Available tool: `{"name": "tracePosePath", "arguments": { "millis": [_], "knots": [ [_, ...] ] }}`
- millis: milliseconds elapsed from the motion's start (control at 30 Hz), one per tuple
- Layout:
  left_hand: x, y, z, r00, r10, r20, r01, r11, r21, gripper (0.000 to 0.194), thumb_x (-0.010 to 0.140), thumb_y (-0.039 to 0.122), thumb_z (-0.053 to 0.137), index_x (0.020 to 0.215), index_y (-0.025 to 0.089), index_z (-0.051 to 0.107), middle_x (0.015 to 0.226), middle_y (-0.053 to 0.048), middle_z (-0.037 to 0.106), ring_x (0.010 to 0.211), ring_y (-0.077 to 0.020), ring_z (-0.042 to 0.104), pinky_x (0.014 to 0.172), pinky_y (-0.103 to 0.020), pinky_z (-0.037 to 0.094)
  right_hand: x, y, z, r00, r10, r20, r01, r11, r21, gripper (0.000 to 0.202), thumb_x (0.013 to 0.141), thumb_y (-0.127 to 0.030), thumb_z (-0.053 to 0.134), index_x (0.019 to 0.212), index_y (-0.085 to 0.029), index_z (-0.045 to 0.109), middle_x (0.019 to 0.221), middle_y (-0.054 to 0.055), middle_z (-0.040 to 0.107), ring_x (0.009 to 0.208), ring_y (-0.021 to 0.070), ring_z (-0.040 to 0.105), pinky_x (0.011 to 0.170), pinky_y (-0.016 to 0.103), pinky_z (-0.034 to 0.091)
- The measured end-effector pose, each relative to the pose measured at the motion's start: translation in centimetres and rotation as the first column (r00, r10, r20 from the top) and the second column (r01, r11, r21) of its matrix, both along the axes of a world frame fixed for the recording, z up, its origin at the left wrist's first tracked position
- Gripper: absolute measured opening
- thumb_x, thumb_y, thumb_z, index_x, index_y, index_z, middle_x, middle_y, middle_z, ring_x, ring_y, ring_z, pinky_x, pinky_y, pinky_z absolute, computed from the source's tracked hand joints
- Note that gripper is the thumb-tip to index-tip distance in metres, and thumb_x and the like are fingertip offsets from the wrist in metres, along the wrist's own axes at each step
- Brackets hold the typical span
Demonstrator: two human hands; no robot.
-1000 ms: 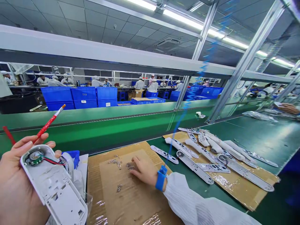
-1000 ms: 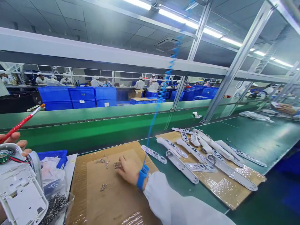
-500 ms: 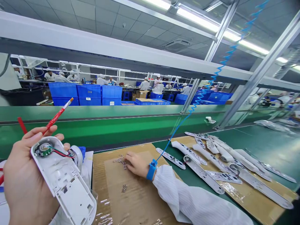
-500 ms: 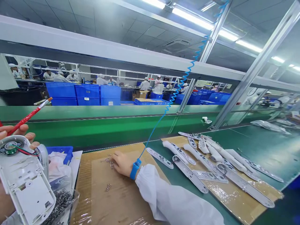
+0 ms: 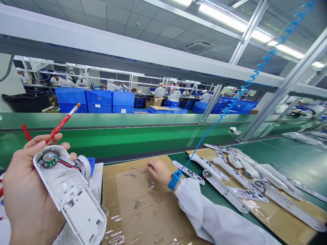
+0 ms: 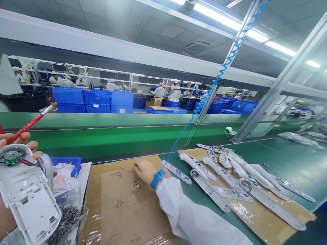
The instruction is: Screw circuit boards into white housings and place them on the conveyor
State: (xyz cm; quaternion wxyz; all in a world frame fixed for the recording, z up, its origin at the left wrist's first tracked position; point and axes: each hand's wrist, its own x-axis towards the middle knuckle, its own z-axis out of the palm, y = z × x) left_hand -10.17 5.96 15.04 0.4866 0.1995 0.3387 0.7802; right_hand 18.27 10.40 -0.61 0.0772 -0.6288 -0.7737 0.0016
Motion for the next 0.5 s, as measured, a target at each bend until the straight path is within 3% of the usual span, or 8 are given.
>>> {"name": "tracePosePath", "arguments": {
  "millis": [100,367,500],
  "knots": [
    [0.0,0.1,0.0,1.000,-0.009,-0.007,0.009,1.000,-0.003,0.011,0.067,0.012,0.046,0.068,0.019,0.054,0.072,0.003,0.055,0.054,-0.0101,0.052,0.035,-0.019,0.044,-0.2,0.1,-0.1,1.000,0.001,0.007,-0.001,1.000,-0.021,0.019,0.085,-0.028,0.045,0.087,-0.012,0.055,0.085,0.002,0.057,0.076,0.0120,0.055,0.069,0.031,0.046],
    [-0.6,0.6,-0.7,1.000,-0.015,0.006,0.015,0.999,0.032,0.013,0.061,0.013,0.052,0.069,0.020,0.058,0.066,0.004,0.059,0.052,-0.0112,0.054,0.036,-0.020,0.046,-4.6,1.7,-0.9,0.995,0.091,0.034,-0.090,0.995,-0.046,0.019,0.084,-0.028,0.047,0.092,-0.013,0.055,0.095,0.005,0.056,0.086,0.0146,0.054,0.075,0.034,0.046],
    [-0.8,0.8,-1.1,1.000,0.005,0.012,-0.005,0.999,0.032,0.013,0.059,0.013,0.053,0.069,0.020,0.060,0.064,0.002,0.061,0.050,-0.0120,0.054,0.035,-0.020,0.046,-5.1,2.4,-0.9,0.989,0.123,0.081,-0.116,0.990,-0.083,0.020,0.084,-0.027,0.046,0.095,-0.012,0.054,0.096,0.005,0.056,0.084,0.0141,0.055,0.073,0.033,0.047]
  ]
}}
